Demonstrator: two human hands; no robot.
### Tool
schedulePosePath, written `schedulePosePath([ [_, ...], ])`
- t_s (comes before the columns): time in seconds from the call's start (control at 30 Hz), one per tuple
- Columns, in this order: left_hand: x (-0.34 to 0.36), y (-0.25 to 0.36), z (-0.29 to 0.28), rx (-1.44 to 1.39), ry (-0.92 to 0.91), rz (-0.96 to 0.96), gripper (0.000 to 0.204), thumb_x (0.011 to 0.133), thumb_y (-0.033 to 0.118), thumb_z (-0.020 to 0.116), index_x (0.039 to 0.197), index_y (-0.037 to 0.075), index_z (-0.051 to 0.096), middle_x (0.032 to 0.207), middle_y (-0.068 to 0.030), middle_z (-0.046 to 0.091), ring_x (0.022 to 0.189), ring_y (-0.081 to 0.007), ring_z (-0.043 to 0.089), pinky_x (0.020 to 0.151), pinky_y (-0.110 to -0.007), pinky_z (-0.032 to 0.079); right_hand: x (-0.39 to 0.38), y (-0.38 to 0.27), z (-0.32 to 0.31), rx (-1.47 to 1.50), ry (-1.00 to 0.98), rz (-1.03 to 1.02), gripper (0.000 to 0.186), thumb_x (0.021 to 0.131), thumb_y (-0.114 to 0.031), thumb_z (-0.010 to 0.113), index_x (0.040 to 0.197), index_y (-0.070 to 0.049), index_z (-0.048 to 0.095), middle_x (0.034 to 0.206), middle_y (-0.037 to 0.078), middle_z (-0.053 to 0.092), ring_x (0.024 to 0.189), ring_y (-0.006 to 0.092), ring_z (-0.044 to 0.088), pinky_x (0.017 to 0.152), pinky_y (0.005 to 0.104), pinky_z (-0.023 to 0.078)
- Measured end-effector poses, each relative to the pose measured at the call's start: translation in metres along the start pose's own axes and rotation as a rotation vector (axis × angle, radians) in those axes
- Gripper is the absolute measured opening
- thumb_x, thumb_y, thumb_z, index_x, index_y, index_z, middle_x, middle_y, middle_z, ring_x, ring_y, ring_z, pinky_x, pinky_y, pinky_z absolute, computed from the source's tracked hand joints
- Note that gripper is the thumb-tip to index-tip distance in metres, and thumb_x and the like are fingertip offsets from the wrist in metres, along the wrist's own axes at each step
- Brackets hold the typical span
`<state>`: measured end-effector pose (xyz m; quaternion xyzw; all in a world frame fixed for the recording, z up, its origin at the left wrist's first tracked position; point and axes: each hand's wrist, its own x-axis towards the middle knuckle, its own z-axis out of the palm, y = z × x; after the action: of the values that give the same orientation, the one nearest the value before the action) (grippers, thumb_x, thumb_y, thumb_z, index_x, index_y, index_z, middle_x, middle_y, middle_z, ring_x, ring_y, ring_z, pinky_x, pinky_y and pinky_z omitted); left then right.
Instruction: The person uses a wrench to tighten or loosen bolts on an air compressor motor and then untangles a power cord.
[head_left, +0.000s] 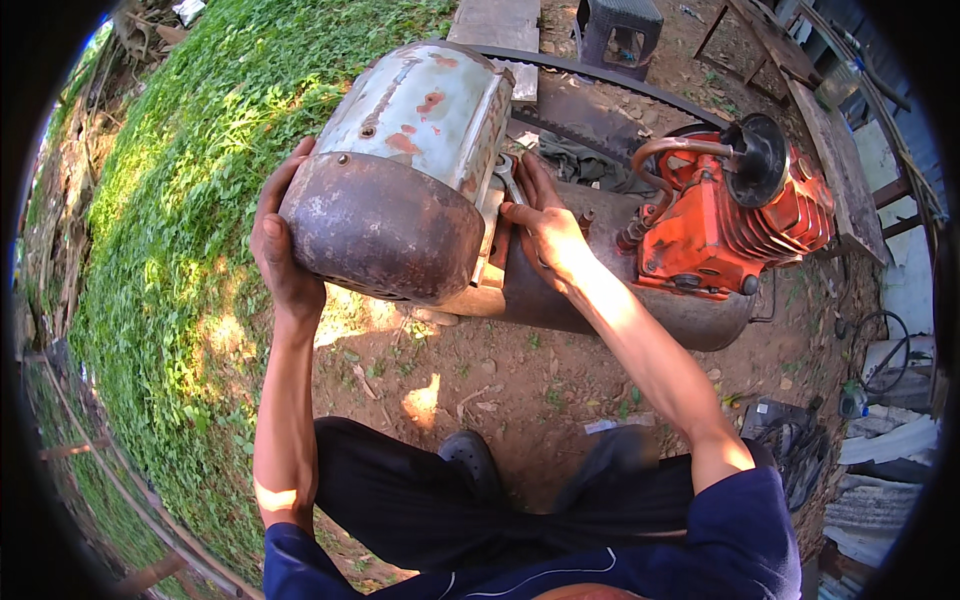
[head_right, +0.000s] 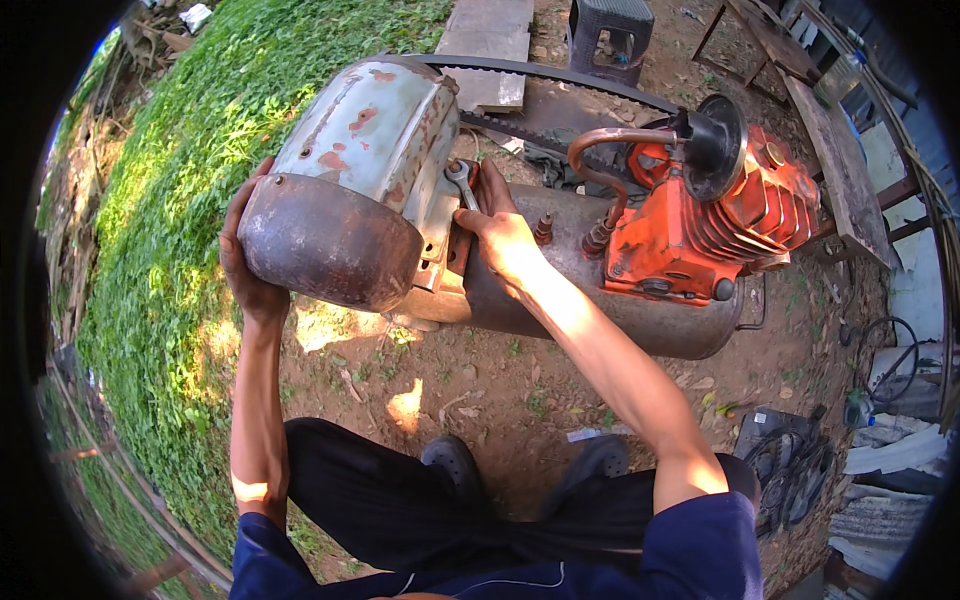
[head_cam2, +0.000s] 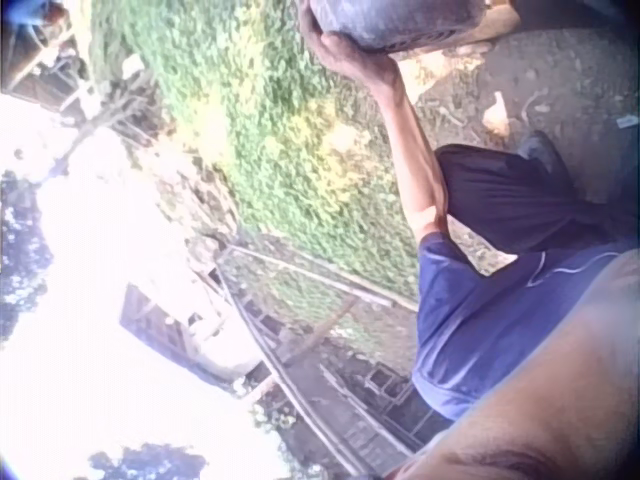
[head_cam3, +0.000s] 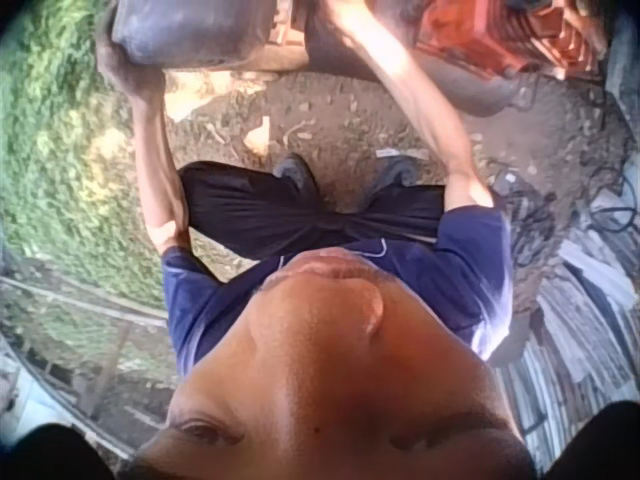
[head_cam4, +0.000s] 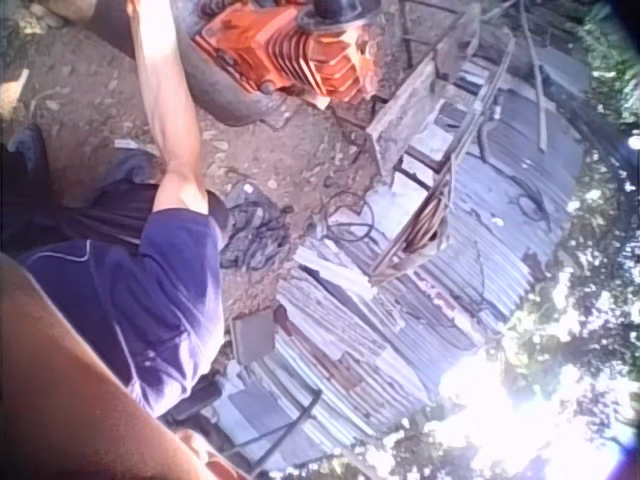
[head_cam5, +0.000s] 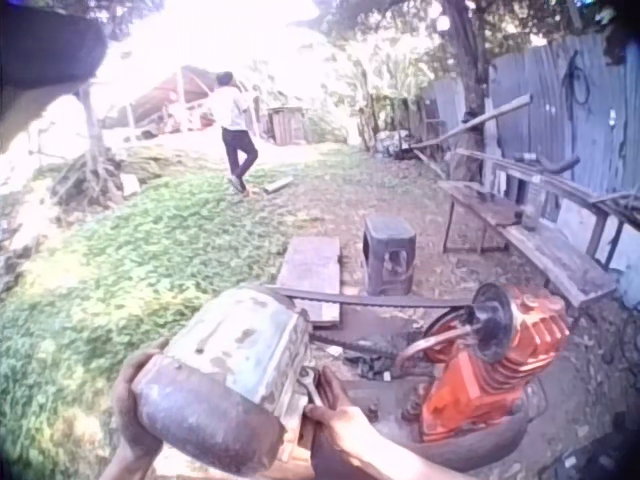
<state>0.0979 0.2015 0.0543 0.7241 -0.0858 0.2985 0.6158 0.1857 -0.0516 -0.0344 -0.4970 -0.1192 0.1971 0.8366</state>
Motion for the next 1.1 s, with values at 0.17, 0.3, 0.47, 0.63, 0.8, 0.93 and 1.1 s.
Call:
schedulePosePath([
  [0.17,-0.005,0.004,0.003,-0.096,0.021,-0.061,0.079,0.085,0.063,0.051,0.135,0.002,0.049,0.15,-0.0247,0.034,0.137,-0.0364,0.036,0.113,-0.05,0.031,-0.007,-0.001,0.014,0.032,0.067,0.008,0.077,0.091,0.002,0.049,0.153,0.001,0.003,0.159,0.021,0.01,0.148,0.0262,0.009,0.118,0.0338,0.012],
  [0.3,-0.005,0.005,0.006,-0.064,0.033,-0.048,0.081,0.084,0.064,0.052,0.135,0.0,0.049,0.15,-0.025,0.034,0.137,-0.0368,0.036,0.113,-0.051,0.031,-0.008,0.005,0.021,0.027,0.153,-0.026,0.07,0.096,-0.004,0.046,0.153,0.0,0.006,0.159,0.021,0.012,0.147,0.0259,0.012,0.118,0.0336,0.013],
  [0.47,-0.004,0.004,0.001,0.032,0.042,-0.049,0.084,0.084,0.067,0.052,0.134,-0.001,0.049,0.149,-0.0249,0.035,0.136,-0.0364,0.038,0.112,-0.05,0.032,-0.005,0.007,0.037,0.044,0.227,0.008,0.066,0.097,-0.005,0.043,0.153,-0.001,0.008,0.159,0.021,0.014,0.146,0.0255,0.016,0.118,0.0329,0.014],
  [0.63,0.0,0.012,0.01,0.094,0.109,0.02,0.083,0.085,0.068,0.053,0.124,-0.005,0.057,0.133,-0.0239,0.054,0.127,-0.0348,0.049,0.109,-0.046,0.034,-0.003,0.008,0.048,0.103,0.243,-0.015,0.062,0.099,-0.005,0.039,0.153,-0.002,0.01,0.158,0.02,0.016,0.144,0.0261,0.023,0.116,0.0323,0.02],
  [0.8,-0.003,0.017,0.007,0.082,0.098,0.001,0.077,0.086,0.063,0.055,0.125,-0.004,0.057,0.133,-0.023,0.054,0.126,-0.0328,0.05,0.108,-0.044,0.035,-0.004,0.015,0.051,0.08,0.255,0.035,0.061,0.1,-0.007,0.037,0.154,-0.007,0.009,0.157,0.02,0.02,0.141,0.0278,0.029,0.111,0.0356,0.03],
  [0.93,-0.004,0.017,0.007,0.091,0.096,0.025,0.075,0.087,0.062,0.054,0.123,-0.004,0.058,0.132,-0.0218,0.056,0.124,-0.0312,0.052,0.106,-0.042,0.037,-0.011,0.004,0.073,0.076,0.287,0.07,0.062,0.102,-0.011,0.037,0.154,-0.015,0.004,0.155,0.019,0.023,0.135,0.03,0.037,0.105,0.0424,0.041],
  [1.1,-0.004,0.017,0.012,0.112,0.105,0.039,0.075,0.086,0.062,0.055,0.123,-0.003,0.059,0.13,-0.0206,0.058,0.121,-0.0301,0.054,0.104,-0.041,0.038,-0.009,0.005,0.073,0.066,0.193,0.023,0.075,0.098,-0.02,0.052,0.154,-0.018,0.002,0.151,0.021,0.028,0.131,0.0317,0.043,0.101,0.0435,0.046],
])
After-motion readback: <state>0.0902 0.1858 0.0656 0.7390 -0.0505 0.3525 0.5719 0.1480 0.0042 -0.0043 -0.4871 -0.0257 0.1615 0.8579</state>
